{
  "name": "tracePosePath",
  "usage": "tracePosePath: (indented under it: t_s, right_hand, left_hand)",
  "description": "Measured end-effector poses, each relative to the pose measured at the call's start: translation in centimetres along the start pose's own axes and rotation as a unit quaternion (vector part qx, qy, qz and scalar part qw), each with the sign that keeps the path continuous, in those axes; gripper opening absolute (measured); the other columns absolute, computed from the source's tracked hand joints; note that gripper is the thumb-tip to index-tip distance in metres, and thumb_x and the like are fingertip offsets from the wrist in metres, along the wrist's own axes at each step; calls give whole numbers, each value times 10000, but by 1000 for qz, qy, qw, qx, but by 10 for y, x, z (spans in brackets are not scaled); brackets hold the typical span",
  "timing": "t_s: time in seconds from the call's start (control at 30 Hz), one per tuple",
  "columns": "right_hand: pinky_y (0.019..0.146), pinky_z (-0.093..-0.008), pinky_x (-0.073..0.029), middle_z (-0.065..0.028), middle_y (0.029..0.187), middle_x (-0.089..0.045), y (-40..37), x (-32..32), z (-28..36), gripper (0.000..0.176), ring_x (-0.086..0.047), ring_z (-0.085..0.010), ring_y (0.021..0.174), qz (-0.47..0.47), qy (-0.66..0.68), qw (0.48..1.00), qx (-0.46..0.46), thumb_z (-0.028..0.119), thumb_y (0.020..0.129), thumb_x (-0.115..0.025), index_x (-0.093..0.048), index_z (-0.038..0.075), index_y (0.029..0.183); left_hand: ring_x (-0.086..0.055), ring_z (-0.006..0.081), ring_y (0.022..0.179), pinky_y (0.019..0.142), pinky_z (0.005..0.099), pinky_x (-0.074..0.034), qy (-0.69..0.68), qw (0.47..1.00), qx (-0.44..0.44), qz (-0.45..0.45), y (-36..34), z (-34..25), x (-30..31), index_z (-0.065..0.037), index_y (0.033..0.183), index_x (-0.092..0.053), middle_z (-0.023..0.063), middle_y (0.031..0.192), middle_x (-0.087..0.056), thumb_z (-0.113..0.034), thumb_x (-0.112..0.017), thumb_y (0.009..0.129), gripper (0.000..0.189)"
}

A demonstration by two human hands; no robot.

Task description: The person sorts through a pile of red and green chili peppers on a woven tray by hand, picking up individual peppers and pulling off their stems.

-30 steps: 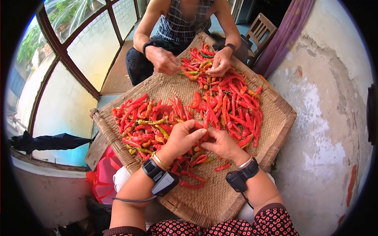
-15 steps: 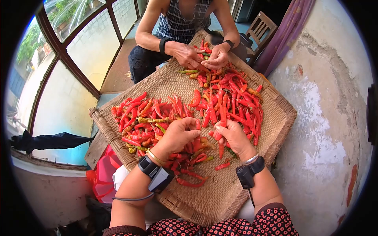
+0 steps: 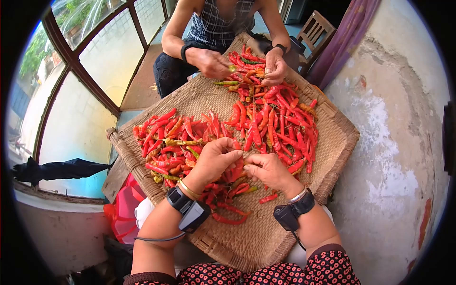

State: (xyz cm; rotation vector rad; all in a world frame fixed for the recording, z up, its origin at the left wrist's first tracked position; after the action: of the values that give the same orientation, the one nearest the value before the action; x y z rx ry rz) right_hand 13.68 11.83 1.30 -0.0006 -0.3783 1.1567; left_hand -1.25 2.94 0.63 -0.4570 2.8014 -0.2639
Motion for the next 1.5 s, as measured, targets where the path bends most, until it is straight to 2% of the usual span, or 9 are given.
tracePosePath:
  t_s: [0.17, 0.27, 0.4, 0.5, 0.63, 0.97, 1.03, 1.17, 1.5]
  right_hand:
    - [555, -221, -447, 6, 631, -567, -7, 23, 5, 182, -545, -60, 592, -3, -16, 997, -80, 137, 876, -542, -633, 12, 971]
    - [566, -245, -458, -14, 646, -590, -7, 38, -21, 230, -571, -103, 607, 8, -302, 953, -9, 142, 879, -533, -617, 1, 1040]
    - [663, -281, -476, -113, 1001, -607, 0, 42, -4, 434, -587, -172, 797, -175, 196, 964, 35, 128, 835, -616, -493, 1, 1231]
    - [690, -261, -478, -103, 1038, -583, 8, 41, -17, 455, -565, -144, 837, -303, -26, 941, 150, 105, 828, -622, -470, 5, 1245]
    - [700, -271, -491, -79, 892, -615, 4, 17, -6, 315, -612, -152, 770, -94, -17, 991, 93, 108, 782, -663, -595, -15, 1064]
    - [565, -227, -420, 13, 676, -562, -4, 33, -2, 164, -499, -39, 640, -49, -97, 994, -31, 77, 804, -606, -642, -2, 943]
    - [569, -306, -452, -69, 662, -605, -10, 47, -8, 170, -575, -146, 594, -53, -139, 988, -46, 129, 784, -616, -634, 7, 900]
    - [651, -365, -479, -115, 779, -628, -13, 52, -9, 235, -614, -245, 704, -283, -311, 907, 36, 158, 770, -638, -619, 39, 972]
    - [742, -360, -483, -144, 928, -618, 2, 15, -14, 304, -616, -288, 835, -77, -253, 951, 158, 162, 756, -668, -596, 46, 1027]
  left_hand:
    - [-479, 24, 520, 481, 170, -391, -19, 995, -77, -53, 3, -4, 7, -81, 845, -582, -25, 716, -609, -119, -599, 867, 47]
    - [-486, 28, 533, 503, 172, -396, -47, 994, -74, -67, 2, -12, 13, -82, 848, -583, -27, 715, -608, -143, -589, 875, 66]
    - [-493, 27, 539, 503, 172, -392, -34, 994, -70, -70, 3, -10, 12, -85, 855, -584, -34, 718, -607, -150, -587, 876, 68]
    - [-495, 24, 557, 508, 174, -401, -33, 997, -56, -49, -1, -12, 3, -65, 861, -579, -26, 721, -603, -118, -589, 873, 56]
    - [-505, 34, 578, 514, 176, -414, -30, 999, -32, -1, 0, -3, -6, -29, 870, -571, -6, 715, -598, -64, -584, 870, 37]
    - [-544, 139, 586, 553, 275, -446, 286, 945, -155, -27, 1, 9, -14, -24, 865, -596, 63, 673, -578, -174, -669, 793, 182]
    - [-553, 184, 735, 731, 318, -464, 617, 736, -281, 3, 0, 9, -16, -39, 935, -607, 37, 740, -575, -196, -698, 735, 271]
    - [-519, 240, 890, 851, 352, -408, 709, 656, -258, 18, 0, 34, -11, -52, 928, -614, 53, 895, -580, -247, -673, 699, 307]
    - [-549, 246, 837, 786, 351, -444, 635, 718, -282, 43, 5, 23, -12, -58, 780, -638, 70, 852, -603, -168, -649, 701, 136]
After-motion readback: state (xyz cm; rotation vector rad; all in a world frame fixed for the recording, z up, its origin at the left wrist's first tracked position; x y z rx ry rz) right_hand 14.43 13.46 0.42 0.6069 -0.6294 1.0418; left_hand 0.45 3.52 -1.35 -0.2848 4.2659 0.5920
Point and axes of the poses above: each hand's wrist, its own y-axis towards the middle knuckle, its own x-axis out of the back of the hand, z = x × y, the point moved 2 cm from there along y, towards the middle knuckle
